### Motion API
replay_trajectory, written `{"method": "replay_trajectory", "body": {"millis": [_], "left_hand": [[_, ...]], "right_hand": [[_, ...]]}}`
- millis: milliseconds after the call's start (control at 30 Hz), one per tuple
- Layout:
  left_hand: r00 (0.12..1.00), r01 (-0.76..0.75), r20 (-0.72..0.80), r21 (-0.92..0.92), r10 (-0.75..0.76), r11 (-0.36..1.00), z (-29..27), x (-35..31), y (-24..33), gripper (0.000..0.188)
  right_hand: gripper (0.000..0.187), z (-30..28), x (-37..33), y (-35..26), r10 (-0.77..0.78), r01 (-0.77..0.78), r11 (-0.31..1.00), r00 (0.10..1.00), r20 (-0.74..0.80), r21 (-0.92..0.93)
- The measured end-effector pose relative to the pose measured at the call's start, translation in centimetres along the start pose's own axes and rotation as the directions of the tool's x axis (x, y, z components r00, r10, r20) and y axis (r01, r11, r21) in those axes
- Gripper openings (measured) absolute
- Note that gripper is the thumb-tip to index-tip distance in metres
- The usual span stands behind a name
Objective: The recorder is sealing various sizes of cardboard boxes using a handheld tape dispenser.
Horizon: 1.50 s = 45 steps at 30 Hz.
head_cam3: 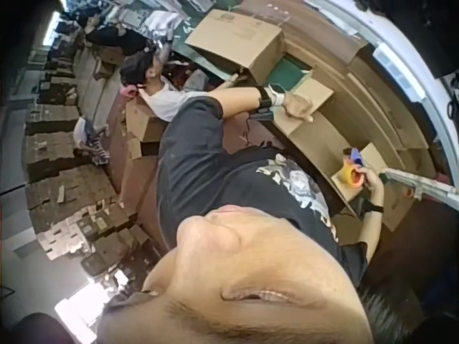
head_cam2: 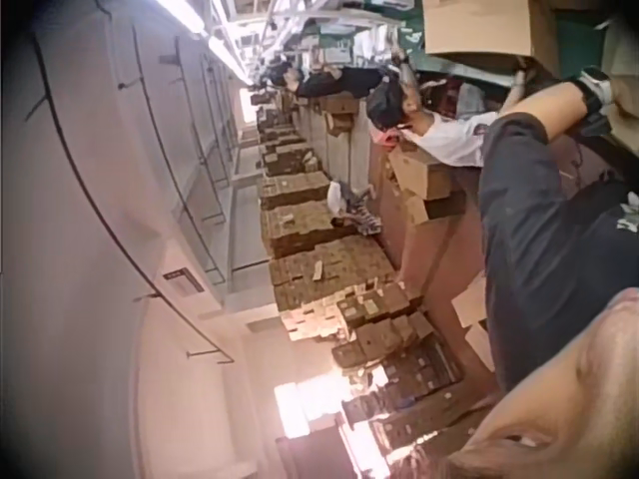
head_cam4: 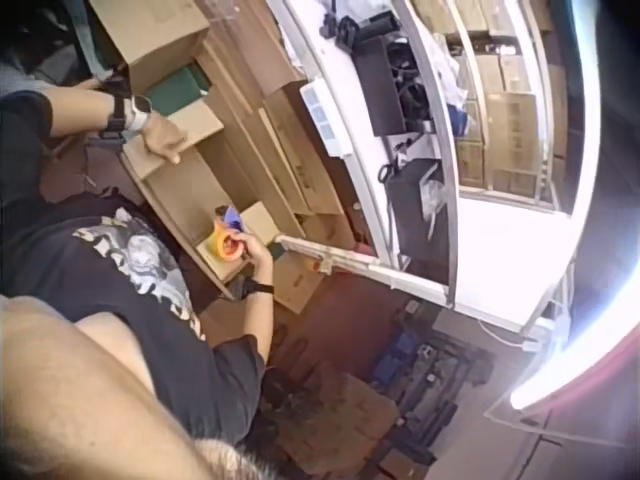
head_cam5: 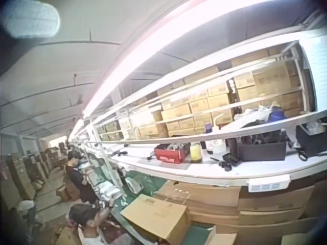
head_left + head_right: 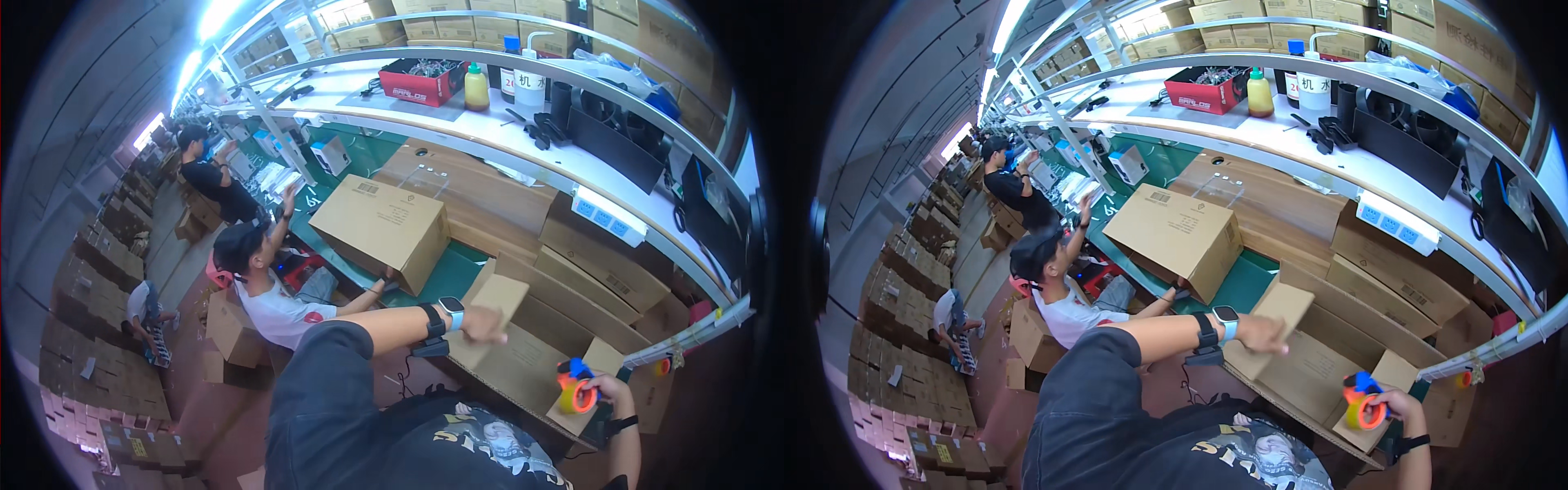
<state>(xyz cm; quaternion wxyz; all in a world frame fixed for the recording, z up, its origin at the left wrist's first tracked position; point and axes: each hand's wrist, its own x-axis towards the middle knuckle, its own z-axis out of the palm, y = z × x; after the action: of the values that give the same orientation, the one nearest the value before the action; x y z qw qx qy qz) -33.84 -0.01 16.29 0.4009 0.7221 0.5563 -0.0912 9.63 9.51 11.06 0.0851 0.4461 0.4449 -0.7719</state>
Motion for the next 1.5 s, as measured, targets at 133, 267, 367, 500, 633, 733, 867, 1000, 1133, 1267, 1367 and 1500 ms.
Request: {"method": "replay_trajectory", "body": {"millis": [133,267,367,500,633,733,867,1000,1133,1267,1367,1500], "left_hand": [[0.955,-0.025,0.292,-0.109,0.056,0.994,1.9,-0.2,0.4,0.069],[0.777,-0.393,0.449,-0.202,0.442,0.897,4.7,1.3,-1.2,0.080],[0.752,-0.316,0.560,-0.157,0.348,0.936,3.6,2.2,0.0,0.084],[0.913,-0.223,0.333,-0.080,0.237,0.972,-2.2,1.9,0.4,0.088],[0.838,-0.002,-0.527,0.262,0.144,0.965,-0.5,0.4,0.7,0.107],[0.621,0.213,-0.762,-0.058,-0.181,0.975,3.7,-0.4,0.2,0.119],[0.529,-0.120,-0.742,-0.547,-0.413,0.828,7.5,-0.2,-0.8,0.127],[0.397,-0.246,-0.870,-0.408,-0.293,0.879,7.6,-0.1,-0.2,0.125],[0.420,-0.104,-0.900,-0.174,-0.115,0.979,6.1,0.0,-0.3,0.120],[0.426,0.110,-0.904,0.097,0.041,0.989,6.0,-1.0,-2.3,0.084],[0.489,0.121,-0.871,0.114,0.041,0.986,6.5,0.0,-0.8,0.086],[0.505,0.146,-0.863,0.093,0.007,0.985,6.6,1.3,-0.4,0.086]], "right_hand": [[0.041,-2.3,0.1,1.4,-0.108,0.144,0.945,0.985,-0.134,0.294],[0.042,-2.1,2.1,3.1,-0.174,0.208,0.908,0.977,-0.124,0.364],[0.051,-1.9,1.5,1.7,-0.218,0.213,0.963,0.976,0.014,0.168],[0.060,3.7,-4.5,-11.6,-0.553,0.552,0.832,0.833,-0.011,-0.062],[0.062,-0.9,-1.4,-14.9,-0.731,0.737,0.674,0.653,-0.198,-0.060],[0.049,-3.4,2.0,-15.3,-0.678,0.810,0.586,0.468,-0.566,-0.033],[0.033,-3.9,2.0,-12.9,-0.593,0.748,0.659,0.580,-0.558,0.077],[0.015,0.1,0.1,-9.4,-0.577,0.758,0.644,0.573,-0.581,0.108],[0.054,4.9,0.6,-5.9,-0.486,0.690,0.682,0.674,-0.556,0.241],[0.056,6.4,4.7,-5.5,-0.493,0.708,0.679,0.635,-0.595,0.193],[0.067,6.7,1.9,-7.7,-0.804,0.692,0.584,0.422,-0.419,-0.424],[0.062,8.9,1.4,-9.0,-0.762,0.487,0.607,0.581,-0.287,-0.627]]}}
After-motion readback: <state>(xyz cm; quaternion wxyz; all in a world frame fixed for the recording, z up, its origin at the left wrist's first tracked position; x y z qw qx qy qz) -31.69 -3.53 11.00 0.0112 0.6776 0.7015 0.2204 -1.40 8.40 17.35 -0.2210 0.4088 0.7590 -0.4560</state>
